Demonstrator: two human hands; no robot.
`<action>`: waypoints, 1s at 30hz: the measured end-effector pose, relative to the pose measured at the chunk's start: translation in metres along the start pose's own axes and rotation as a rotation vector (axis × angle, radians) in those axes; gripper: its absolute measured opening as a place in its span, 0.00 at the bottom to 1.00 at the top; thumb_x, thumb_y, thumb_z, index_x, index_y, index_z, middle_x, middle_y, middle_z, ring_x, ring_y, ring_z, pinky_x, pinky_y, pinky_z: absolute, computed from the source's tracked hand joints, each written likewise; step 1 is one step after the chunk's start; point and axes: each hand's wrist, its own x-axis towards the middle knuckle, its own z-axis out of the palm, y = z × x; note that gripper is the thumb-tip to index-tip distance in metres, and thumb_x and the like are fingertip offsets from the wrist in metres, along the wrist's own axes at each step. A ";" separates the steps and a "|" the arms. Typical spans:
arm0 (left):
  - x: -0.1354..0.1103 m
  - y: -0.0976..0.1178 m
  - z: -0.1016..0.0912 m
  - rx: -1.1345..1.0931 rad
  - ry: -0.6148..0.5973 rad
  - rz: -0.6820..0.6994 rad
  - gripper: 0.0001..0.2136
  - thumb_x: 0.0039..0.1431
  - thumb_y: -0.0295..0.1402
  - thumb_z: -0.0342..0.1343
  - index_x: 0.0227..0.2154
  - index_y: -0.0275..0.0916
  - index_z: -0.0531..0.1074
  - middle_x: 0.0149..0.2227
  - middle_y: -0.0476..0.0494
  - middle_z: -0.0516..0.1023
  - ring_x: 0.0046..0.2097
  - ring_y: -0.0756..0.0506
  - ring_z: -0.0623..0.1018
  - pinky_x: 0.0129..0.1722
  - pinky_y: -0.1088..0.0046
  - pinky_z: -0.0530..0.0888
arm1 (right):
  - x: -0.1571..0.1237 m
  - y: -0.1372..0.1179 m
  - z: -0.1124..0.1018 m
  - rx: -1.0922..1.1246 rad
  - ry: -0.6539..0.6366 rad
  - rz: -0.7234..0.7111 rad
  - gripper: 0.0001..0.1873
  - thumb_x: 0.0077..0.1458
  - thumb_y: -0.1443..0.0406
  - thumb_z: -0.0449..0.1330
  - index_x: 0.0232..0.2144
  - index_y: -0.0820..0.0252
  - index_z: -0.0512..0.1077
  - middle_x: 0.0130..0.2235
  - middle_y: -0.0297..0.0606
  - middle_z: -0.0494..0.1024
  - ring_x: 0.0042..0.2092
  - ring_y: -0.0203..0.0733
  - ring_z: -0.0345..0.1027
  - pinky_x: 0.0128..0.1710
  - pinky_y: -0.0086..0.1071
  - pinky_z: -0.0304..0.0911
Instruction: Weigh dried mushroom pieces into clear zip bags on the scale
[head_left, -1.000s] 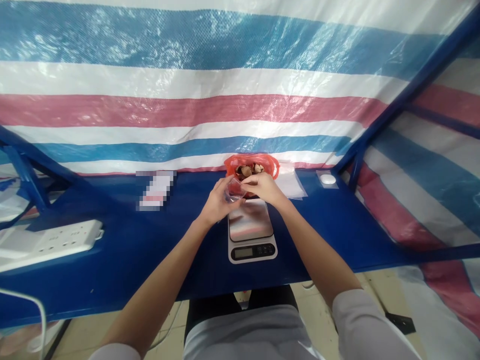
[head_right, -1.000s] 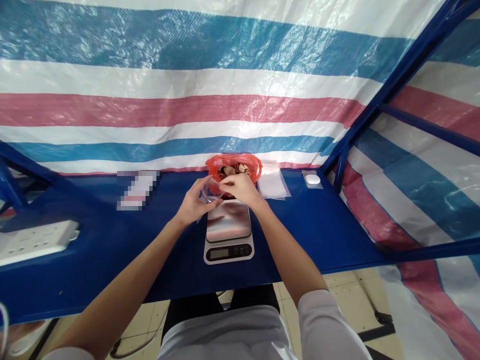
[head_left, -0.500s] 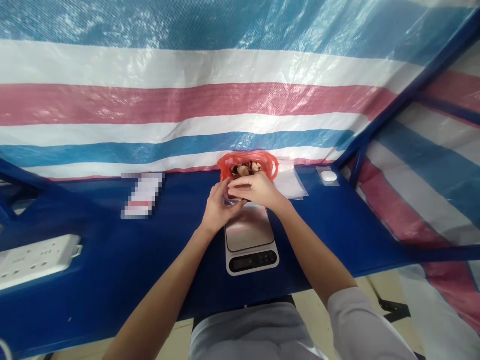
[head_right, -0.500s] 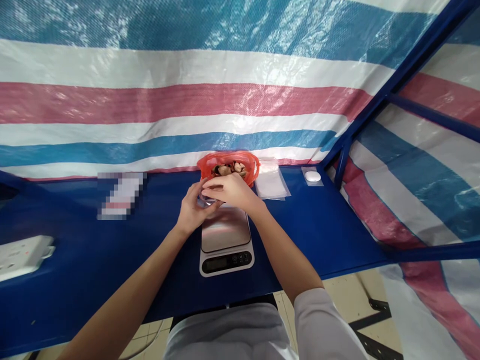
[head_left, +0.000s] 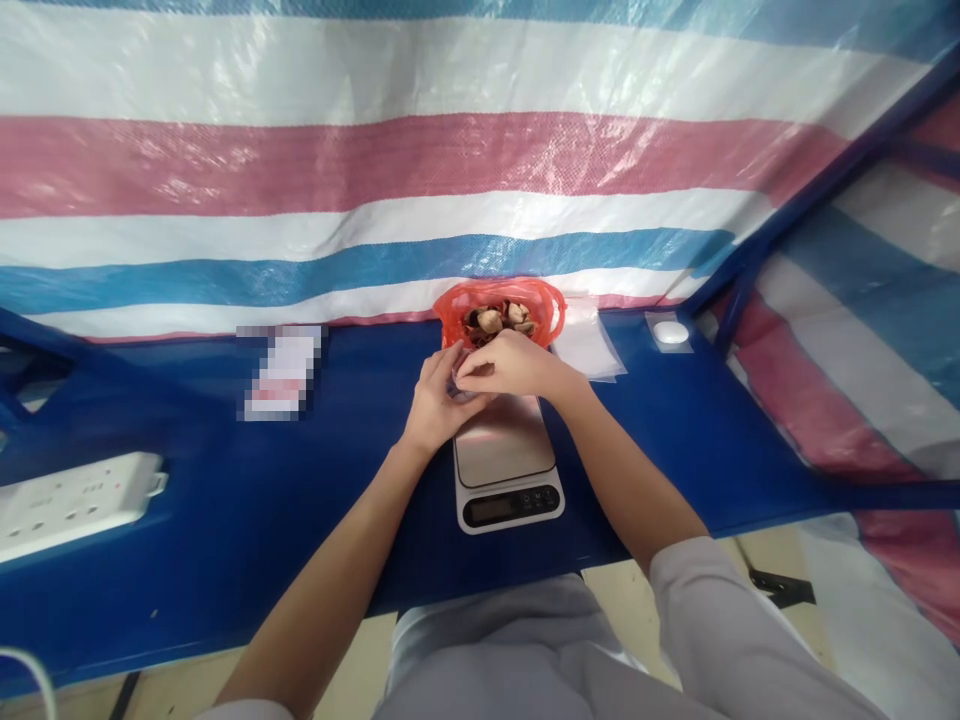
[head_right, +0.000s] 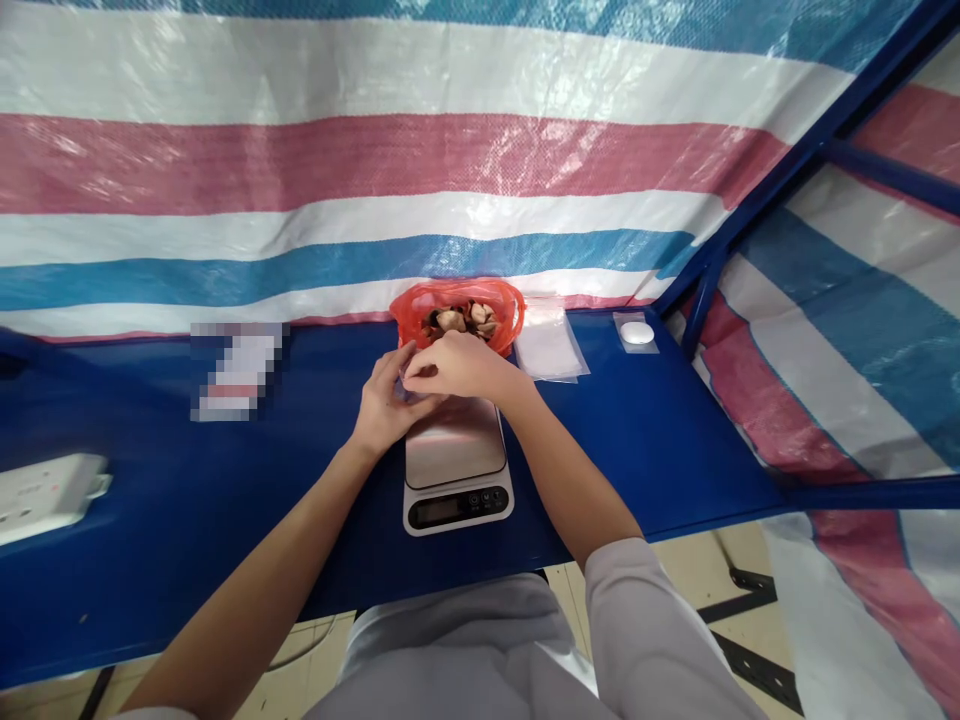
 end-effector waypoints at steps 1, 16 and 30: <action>-0.001 -0.001 0.001 -0.005 0.012 0.017 0.37 0.50 0.48 0.68 0.62 0.41 0.65 0.55 0.37 0.75 0.56 0.35 0.74 0.58 0.55 0.71 | 0.000 -0.001 -0.001 -0.059 -0.078 -0.042 0.12 0.53 0.65 0.66 0.19 0.54 0.77 0.19 0.28 0.69 0.26 0.34 0.60 0.30 0.31 0.54; -0.005 -0.011 -0.001 0.038 0.029 0.078 0.39 0.53 0.46 0.67 0.65 0.41 0.60 0.55 0.36 0.75 0.55 0.36 0.75 0.54 0.56 0.75 | 0.001 -0.003 0.004 -0.292 -0.134 -0.156 0.11 0.60 0.65 0.61 0.27 0.54 0.81 0.24 0.31 0.77 0.26 0.35 0.64 0.30 0.33 0.54; 0.003 -0.006 -0.010 -0.060 0.057 0.061 0.35 0.52 0.46 0.67 0.61 0.42 0.65 0.54 0.38 0.76 0.55 0.38 0.76 0.56 0.56 0.74 | 0.001 0.000 -0.001 0.008 -0.087 -0.139 0.08 0.60 0.64 0.62 0.34 0.56 0.82 0.33 0.32 0.83 0.34 0.36 0.73 0.40 0.30 0.63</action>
